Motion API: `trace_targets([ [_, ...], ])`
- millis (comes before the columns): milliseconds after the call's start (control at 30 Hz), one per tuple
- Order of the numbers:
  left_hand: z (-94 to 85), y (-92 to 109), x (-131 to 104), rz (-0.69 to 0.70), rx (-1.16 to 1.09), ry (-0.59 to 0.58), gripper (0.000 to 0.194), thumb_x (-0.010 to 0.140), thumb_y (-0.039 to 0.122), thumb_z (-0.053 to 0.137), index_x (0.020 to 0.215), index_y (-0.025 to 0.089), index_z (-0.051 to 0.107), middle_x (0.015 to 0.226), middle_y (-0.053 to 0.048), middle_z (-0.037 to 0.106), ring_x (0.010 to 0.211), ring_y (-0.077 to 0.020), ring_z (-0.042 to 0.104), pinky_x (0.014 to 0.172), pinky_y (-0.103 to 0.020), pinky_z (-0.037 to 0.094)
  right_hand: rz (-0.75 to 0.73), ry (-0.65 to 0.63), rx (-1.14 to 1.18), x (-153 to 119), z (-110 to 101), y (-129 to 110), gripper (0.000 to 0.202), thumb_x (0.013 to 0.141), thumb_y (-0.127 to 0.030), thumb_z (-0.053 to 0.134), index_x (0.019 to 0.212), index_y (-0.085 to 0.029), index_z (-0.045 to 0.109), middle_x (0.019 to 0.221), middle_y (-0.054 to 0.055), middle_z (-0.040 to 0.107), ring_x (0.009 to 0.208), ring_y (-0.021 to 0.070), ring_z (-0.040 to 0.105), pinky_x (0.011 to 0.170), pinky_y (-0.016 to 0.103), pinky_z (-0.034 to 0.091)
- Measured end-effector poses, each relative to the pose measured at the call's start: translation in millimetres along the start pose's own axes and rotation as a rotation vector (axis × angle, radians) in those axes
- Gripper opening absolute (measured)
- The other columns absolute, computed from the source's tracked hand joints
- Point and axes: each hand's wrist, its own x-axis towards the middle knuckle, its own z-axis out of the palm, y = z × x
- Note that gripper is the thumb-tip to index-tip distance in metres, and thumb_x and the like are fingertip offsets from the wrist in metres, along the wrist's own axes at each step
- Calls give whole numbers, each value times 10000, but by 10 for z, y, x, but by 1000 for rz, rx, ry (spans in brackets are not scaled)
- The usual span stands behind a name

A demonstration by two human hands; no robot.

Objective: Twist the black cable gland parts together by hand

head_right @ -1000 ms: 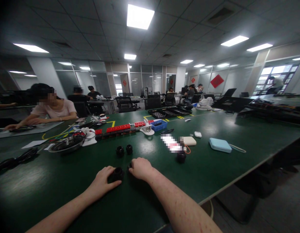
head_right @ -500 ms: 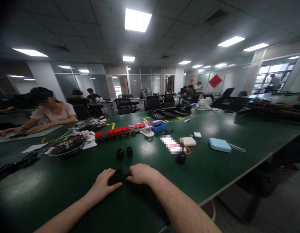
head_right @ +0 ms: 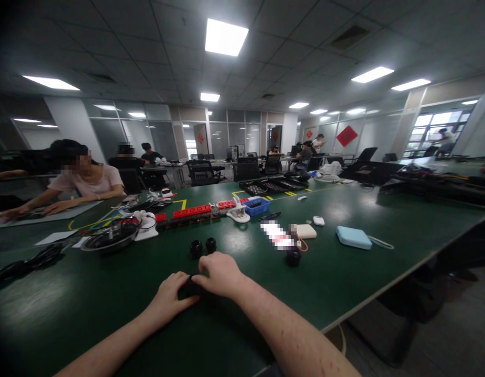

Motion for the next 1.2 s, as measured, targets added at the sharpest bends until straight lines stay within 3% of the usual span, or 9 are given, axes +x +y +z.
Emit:
trace_targets([
  [100, -14, 32, -10, -18, 36, 3, 337, 672, 427, 530, 923, 203, 542, 923, -33, 535, 896, -210, 481, 786, -322, 363, -215, 101, -131, 70, 60, -112, 431, 691, -477, 589, 1014, -197, 534, 954, 58, 559, 895, 205, 464, 748, 307, 346],
  [267, -33, 56, -25, -57, 41, -9, 316, 667, 409, 523, 894, 190, 536, 913, -34, 538, 881, -206, 489, 775, -316, 363, -240, 2, -310, 241, 253, -180, 329, 686, -442, 600, 877, -175, 595, 814, 51, 608, 820, 212, 485, 718, 328, 363],
  [367, -13, 28, -9, -61, 66, 18, 375, 638, 435, 548, 928, 198, 537, 911, -36, 541, 884, -218, 490, 768, -320, 360, -192, -12, -325, 351, 290, -184, 315, 650, -435, 631, 816, -168, 609, 782, 57, 621, 826, 227, 500, 729, 343, 368],
  [500, 29, -31, 13, -91, 26, 77, 576, 616, 470, 565, 1125, 226, 450, 1042, -51, 506, 980, -242, 461, 814, -347, 352, -76, -35, -332, 496, 239, -100, 338, 617, -420, 661, 839, -169, 618, 837, 68, 630, 858, 231, 522, 738, 329, 384],
  [600, 54, -72, 16, -102, -13, 98, 685, 606, 499, 570, 1208, 234, 378, 1080, -54, 484, 1009, -245, 449, 838, -363, 347, 45, -60, -337, 580, 190, 43, 380, 600, -437, 676, 857, -162, 628, 857, 92, 631, 889, 251, 530, 738, 329, 398],
  [800, 55, -86, 18, -86, -35, 74, 705, 613, 538, 546, 1225, 233, 372, 1065, -55, 496, 995, -243, 460, 832, -359, 351, 194, -130, -317, 624, 133, 370, 368, 647, -438, 661, 908, -183, 609, 906, 71, 611, 927, 238, 528, 769, 330, 417],
  [933, 12, -45, 2, -101, -42, 41, 702, 616, 548, 539, 1223, 237, 374, 1082, -58, 483, 1008, -245, 451, 845, -371, 348, 259, -161, -292, 568, 95, 555, 264, 849, -318, 468, 1051, -153, 505, 1056, 63, 524, 906, 174, 531, 770, 368, 447],
  [1067, -22, -19, -15, -94, -59, 18, 702, 626, 555, 531, 1229, 237, 362, 1107, -62, 469, 1021, -240, 444, 861, -379, 345, 312, -117, -249, 407, 67, 682, 261, 846, -325, 471, 1042, -158, 511, 1052, 62, 524, 908, 174, 527, 772, 366, 443],
  [1200, -23, -23, -17, -100, -66, 7, 707, 627, 563, 524, 1231, 233, 363, 1138, -65, 460, 1037, -247, 439, 864, -382, 346, 350, -19, -181, 145, 64, 743, 362, 706, -410, 620, 982, -179, 584, 945, 83, 561, 939, 224, 500, 747, 309, 417],
])
